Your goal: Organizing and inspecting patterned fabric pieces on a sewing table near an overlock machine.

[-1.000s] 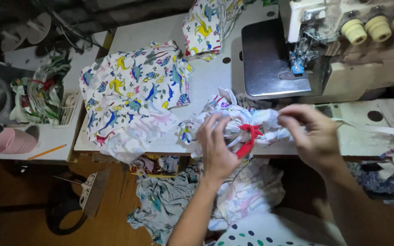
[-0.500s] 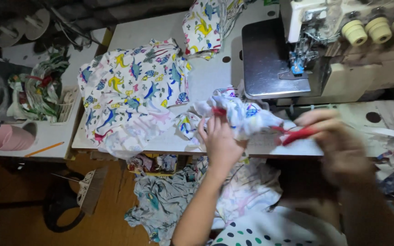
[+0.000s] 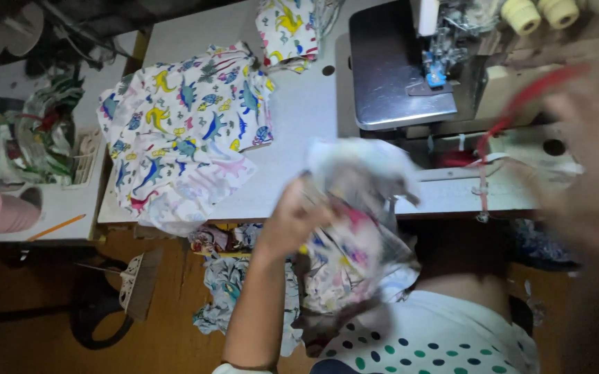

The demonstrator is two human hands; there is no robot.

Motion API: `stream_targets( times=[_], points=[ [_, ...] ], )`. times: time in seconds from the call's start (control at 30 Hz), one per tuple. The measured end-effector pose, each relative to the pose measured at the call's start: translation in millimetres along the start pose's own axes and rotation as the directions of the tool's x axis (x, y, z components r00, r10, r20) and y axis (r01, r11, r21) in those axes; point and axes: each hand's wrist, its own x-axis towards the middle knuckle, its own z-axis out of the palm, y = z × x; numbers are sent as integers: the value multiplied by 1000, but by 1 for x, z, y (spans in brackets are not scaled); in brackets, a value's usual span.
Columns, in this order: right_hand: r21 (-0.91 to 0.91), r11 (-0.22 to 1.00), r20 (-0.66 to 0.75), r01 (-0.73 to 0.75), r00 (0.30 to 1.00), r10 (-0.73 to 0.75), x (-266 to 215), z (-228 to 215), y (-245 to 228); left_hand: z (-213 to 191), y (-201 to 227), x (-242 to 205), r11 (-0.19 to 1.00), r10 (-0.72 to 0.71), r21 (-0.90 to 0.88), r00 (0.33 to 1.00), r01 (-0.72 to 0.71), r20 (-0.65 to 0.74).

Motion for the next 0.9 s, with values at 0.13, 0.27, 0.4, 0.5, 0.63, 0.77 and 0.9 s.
stream_targets(
  times=[0.13, 0.27, 0.4, 0.5, 0.63, 0.77, 0.9],
  points=[
    [422, 807, 189, -413, 911, 368, -19, 56, -73, 56, 38, 12, 796, -247, 606, 903, -19, 352],
    [385, 784, 576, -487, 791, 208, -97, 8, -57, 94, 29, 26, 816, -125, 516, 791, -262, 599],
    [17, 835, 424, -549, 761, 492, -156, -4, -56, 139, -22, 34, 629, -128, 628, 736, -458, 665],
    [-14, 753, 324, -658, 710, 626, -188, 12, -30, 167, -86, 28, 495, 92, 690, 822, -528, 562],
    [-282, 109, 504, -953, -50, 862, -234, 53, 4, 172, -154, 15, 715, 287, 553, 900, -429, 328],
    [-12, 150, 503, -989, 123, 855, -241, 64, -2, 179, -181, -3, 761, -385, 623, 899, 180, 210],
    [-87, 35, 351, -996, 3, 936, -221, 60, -9, 188, -220, -14, 723, -430, 666, 874, 183, 227]
  ],
)
